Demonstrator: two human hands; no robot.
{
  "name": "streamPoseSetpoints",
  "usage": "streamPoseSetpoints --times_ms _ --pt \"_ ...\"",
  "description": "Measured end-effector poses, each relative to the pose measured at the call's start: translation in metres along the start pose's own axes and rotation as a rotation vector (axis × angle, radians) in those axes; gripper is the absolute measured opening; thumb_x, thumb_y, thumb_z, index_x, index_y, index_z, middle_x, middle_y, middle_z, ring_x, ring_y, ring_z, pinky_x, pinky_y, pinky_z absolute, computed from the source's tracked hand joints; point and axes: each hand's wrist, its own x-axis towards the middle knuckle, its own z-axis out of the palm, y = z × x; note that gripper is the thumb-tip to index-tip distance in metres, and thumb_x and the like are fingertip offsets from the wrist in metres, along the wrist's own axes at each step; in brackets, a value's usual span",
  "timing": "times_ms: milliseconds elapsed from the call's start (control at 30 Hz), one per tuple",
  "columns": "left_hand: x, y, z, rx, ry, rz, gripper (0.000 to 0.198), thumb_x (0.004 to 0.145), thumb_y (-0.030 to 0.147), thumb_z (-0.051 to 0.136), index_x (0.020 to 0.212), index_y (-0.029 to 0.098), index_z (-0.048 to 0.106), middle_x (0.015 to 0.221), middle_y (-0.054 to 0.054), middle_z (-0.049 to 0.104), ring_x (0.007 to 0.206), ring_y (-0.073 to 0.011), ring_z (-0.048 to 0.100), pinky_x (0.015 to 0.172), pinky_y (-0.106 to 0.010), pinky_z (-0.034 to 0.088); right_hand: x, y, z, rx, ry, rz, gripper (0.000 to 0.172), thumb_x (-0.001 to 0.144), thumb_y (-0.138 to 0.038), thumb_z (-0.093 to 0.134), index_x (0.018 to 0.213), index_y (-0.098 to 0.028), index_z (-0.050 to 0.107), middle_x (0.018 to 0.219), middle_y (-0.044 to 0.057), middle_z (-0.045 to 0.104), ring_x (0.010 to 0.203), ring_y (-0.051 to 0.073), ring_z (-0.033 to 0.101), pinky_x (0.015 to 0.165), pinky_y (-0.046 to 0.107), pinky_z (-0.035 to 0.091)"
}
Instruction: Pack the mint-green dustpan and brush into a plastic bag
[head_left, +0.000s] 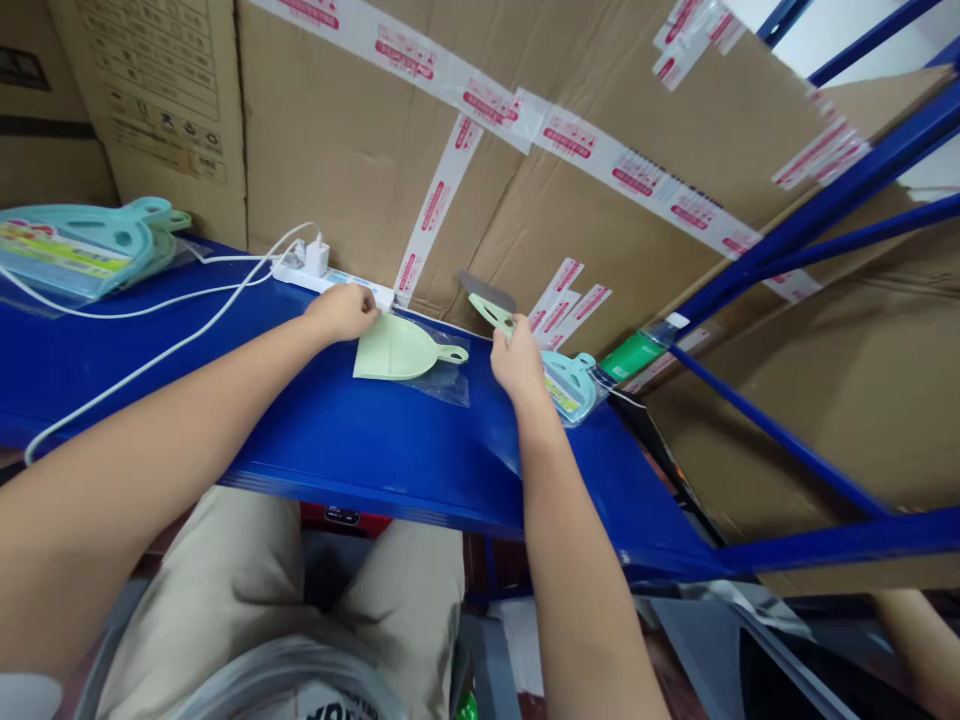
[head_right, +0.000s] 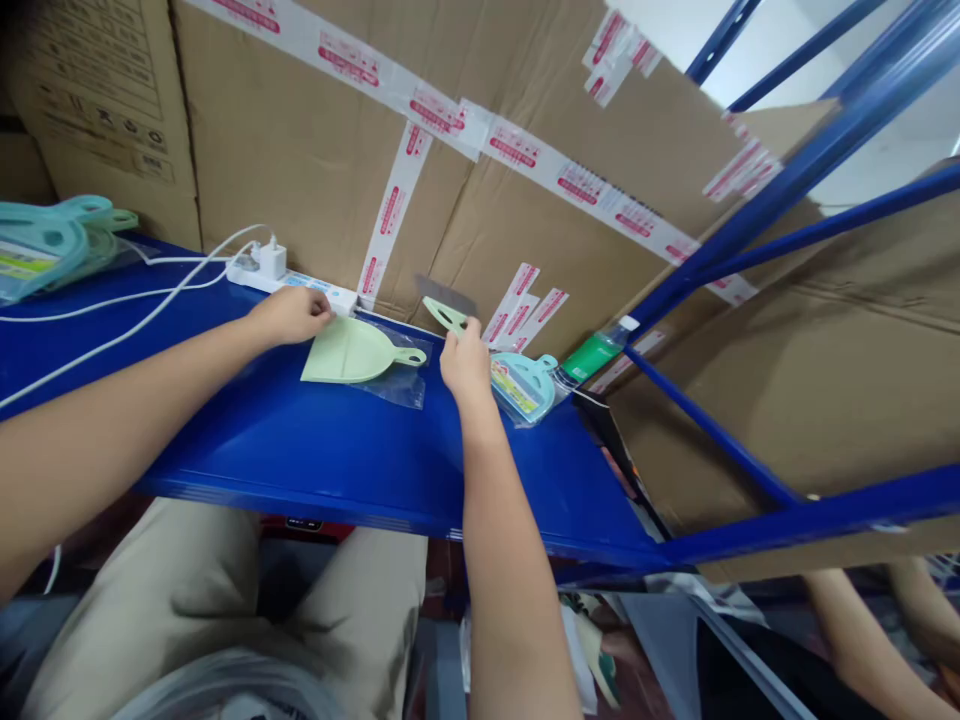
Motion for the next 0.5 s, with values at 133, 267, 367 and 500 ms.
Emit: streamPoseSetpoints --times_ms 133,267,367,500 --pt "0.007 0.0 -0.004 -0.583 -0.049 -0.177 0.046 0.096 0.049 0.039 0.113 0.019 0.069 0.102 -0.014 0.077 0.096 -0.0287 0.071 0.082 -0.039 0.056 -0.004 -0.005 0.003 0.146 -0.02 -0.313 0.045 0.098 -0.034 0.044 0.142 -0.023 0.044 0.142 0.013 0.058 0.134 0.028 0.053 0.11 0.045 0.042" --pt "0.007 -0.001 -0.013 -1.113 -0.191 -0.188 0.065 0.089 0.069 0.041 0.118 0.017 0.068 0.1 -0.016 0.076 0.097 -0.0318 0.073 0.078 -0.04 0.057 -0.005 -0.004 0.015 0.134 -0.052 -0.561 0.047 0.099 -0.039 0.042 0.143 -0.023 0.046 0.141 0.014 0.059 0.132 0.03 0.053 0.11 0.051 0.043" --pt "0.0 0.005 -0.015 -1.185 -0.242 -0.165 0.051 0.083 0.059 0.061 0.108 0.016 0.073 0.096 -0.015 0.077 0.099 -0.0326 0.073 0.081 -0.04 0.058 -0.005 0.0 0.025 0.106 -0.114 -0.648 0.048 0.099 -0.038 0.043 0.144 -0.022 0.046 0.135 0.015 0.063 0.127 0.032 0.056 0.11 0.055 0.043" --pt "-0.007 0.015 -0.007 -1.105 -0.225 -0.166 0.014 0.074 0.022 0.073 0.086 0.015 0.076 0.083 -0.009 0.077 0.095 -0.0265 0.073 0.086 -0.036 0.057 -0.002 0.004 0.034 0.258 -0.151 -0.559 0.054 0.092 -0.033 0.055 0.144 -0.023 0.046 0.122 0.013 0.069 0.112 0.029 0.064 0.104 0.052 0.048"
